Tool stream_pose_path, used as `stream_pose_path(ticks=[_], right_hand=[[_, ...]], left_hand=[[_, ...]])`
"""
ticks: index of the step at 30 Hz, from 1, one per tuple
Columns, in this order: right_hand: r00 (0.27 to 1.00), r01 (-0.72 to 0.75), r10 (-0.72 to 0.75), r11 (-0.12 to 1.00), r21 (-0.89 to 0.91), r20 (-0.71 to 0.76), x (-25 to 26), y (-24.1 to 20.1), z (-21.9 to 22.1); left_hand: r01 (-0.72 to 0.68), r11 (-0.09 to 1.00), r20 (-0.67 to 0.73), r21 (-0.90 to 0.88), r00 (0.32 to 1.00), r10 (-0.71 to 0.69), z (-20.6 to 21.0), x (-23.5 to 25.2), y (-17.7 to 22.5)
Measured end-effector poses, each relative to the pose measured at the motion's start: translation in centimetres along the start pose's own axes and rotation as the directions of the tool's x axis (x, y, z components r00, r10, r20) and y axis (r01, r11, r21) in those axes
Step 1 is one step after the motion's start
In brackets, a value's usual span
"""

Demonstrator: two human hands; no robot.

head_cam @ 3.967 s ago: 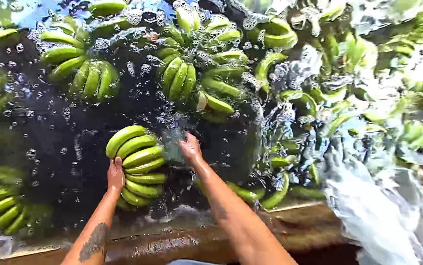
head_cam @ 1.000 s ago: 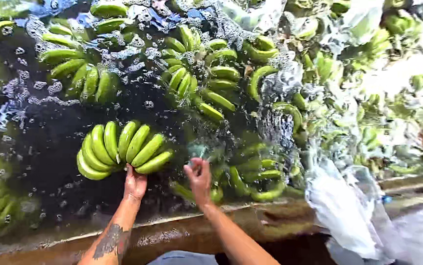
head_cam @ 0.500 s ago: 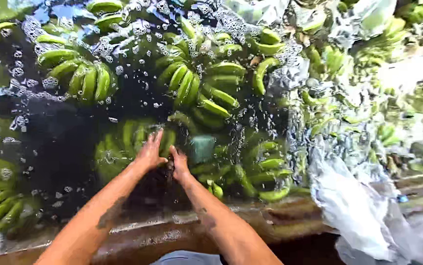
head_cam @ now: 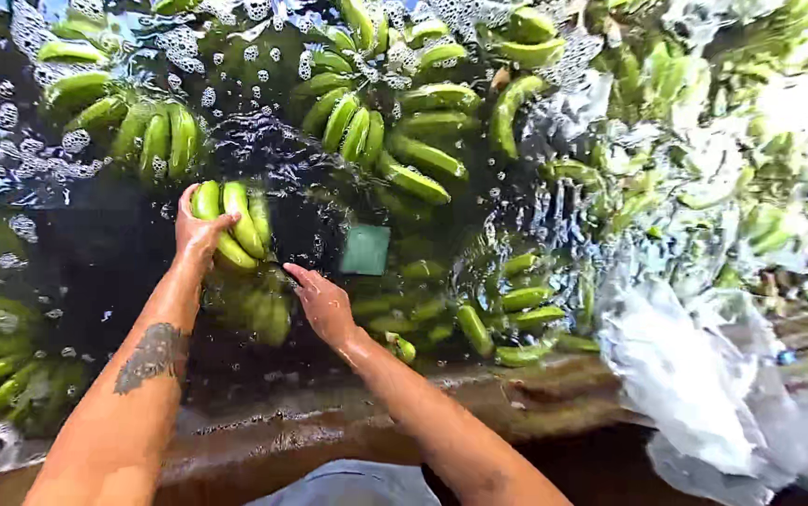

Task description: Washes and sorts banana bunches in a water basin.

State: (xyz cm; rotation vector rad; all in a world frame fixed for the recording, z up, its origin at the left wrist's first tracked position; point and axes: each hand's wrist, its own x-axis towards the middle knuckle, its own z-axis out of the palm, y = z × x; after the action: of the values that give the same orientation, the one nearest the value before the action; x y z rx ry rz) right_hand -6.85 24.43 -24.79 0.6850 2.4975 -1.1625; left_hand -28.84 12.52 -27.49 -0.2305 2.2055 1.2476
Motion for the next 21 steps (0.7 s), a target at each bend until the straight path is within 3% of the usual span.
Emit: stream_pose_path(ticks=[3, 11, 13, 15, 16, 18, 21], right_hand=[[0.979, 0.160, -0.170, 0.983, -0.090, -0.116, 1.1, -0.6, 0.6], [0.936, 0.340, -0.353, 0.902, -0.266, 0.001, 4.3, -0.2, 0.2], [0.959, 0.277, -0.247, 0.920, -0.277, 0.140, 4.3, -1.3, -0.1], [0.953, 0.131, -0.023, 0.930, -0.343, 0.302, 3.8, -5.9, -3.5], [0.949, 0.091, 0.035, 0.922, -0.376, 0.314, 3.6, -8.3, -6.0], [0.978, 0.081, 0.010, 0.903, -0.422, 0.210, 3.6, -10.0, -10.7], [1.000, 0.020, -0.025, 0.911, -0.412, -0.008, 4.9, -6.2, -14.3]], left_hand=[[0.080, 0.991, -0.036, -0.104, 0.996, -0.084, -0.6, 0.0, 0.4], [0.180, 0.957, -0.073, -0.228, 0.977, -0.201, -0.3, -0.8, -0.1], [0.180, 0.960, -0.077, -0.213, 0.977, -0.201, 0.0, -0.7, -0.7], [0.178, 0.970, -0.053, -0.168, 0.981, -0.189, 0.1, -0.5, -1.3], [0.180, 0.975, -0.043, -0.133, 0.981, -0.187, -0.3, -0.6, -1.7], [0.190, 0.979, -0.030, -0.077, 0.981, -0.192, -2.1, -1.2, -3.0], [0.191, 0.979, -0.104, -0.068, 0.975, -0.197, -6.5, -3.3, -4.9]])
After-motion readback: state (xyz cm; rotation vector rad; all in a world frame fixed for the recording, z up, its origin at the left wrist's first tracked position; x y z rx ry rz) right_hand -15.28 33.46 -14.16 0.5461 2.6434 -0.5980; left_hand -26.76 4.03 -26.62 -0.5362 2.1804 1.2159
